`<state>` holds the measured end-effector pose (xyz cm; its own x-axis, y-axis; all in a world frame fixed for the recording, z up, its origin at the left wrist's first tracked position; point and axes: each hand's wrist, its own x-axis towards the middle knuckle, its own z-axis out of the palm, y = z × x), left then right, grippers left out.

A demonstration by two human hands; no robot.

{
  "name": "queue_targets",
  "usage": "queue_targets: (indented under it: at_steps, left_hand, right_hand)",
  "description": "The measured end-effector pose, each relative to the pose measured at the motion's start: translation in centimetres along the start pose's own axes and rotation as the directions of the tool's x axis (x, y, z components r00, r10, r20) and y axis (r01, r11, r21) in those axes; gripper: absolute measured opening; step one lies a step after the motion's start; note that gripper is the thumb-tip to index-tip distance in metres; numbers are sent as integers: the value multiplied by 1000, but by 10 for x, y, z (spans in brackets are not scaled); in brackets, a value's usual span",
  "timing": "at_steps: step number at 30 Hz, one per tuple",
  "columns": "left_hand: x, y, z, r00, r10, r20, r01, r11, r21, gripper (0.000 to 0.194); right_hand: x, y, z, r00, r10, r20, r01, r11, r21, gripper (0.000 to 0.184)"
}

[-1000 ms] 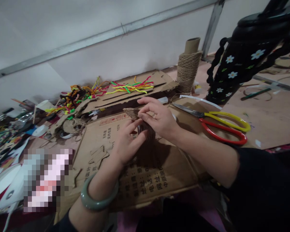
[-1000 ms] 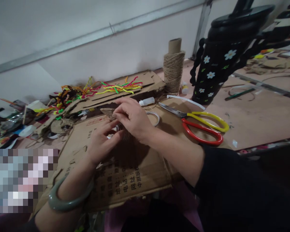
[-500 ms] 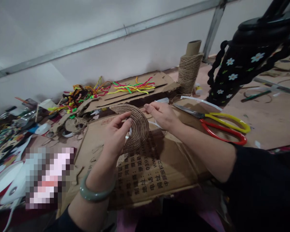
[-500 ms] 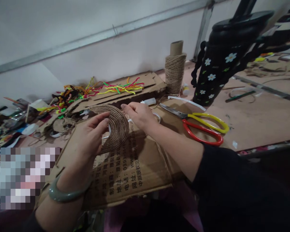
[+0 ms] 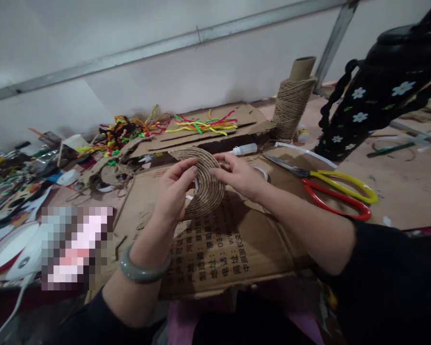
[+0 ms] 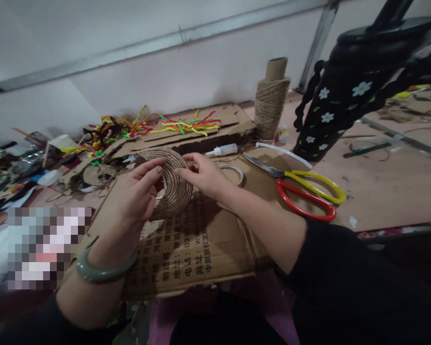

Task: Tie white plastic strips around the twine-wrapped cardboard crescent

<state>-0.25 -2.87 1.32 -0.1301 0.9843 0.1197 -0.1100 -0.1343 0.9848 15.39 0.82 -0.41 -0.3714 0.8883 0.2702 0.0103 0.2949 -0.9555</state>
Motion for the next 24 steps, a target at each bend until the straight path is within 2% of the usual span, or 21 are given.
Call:
queue_targets:
  at_steps: [3, 8, 12, 14, 17, 20, 24]
  left_hand:
    - [-1, 0, -1, 1000, -2, 28, 1, 1000, 28, 30]
    - [1, 0, 0, 997, 73, -15, -73, 997, 21, 21]
    - [2, -3, 1, 999, 6, -44, 2, 984, 178, 24]
    - [3, -7, 0, 1000, -23, -18, 26, 976, 218, 27]
    - [5, -13, -1, 1000, -3, 24, -2, 974, 227, 26]
    - [6, -16, -1, 999, 35, 30, -41, 968, 248, 22]
    - [5, -16, 0, 999, 26, 26, -32, 963, 269, 19]
  right_hand:
    - [-1, 0, 0, 997, 24, 80, -25, 1000, 8, 19]
    - [3, 7, -4, 996, 5, -91, -10, 998, -63, 27]
    - [4, 11, -5, 987, -24, -157, 5, 993, -116, 29]
    - [4, 12, -5, 986, -39, -161, 19, 992, -123, 28]
    - [3, 14, -5, 988, -48, -147, 29, 991, -129, 27]
    - [3, 14, -6, 990, -55, -132, 34, 988, -153, 28]
    - [-1, 6, -3, 992, -48, -121, 30, 989, -147, 29]
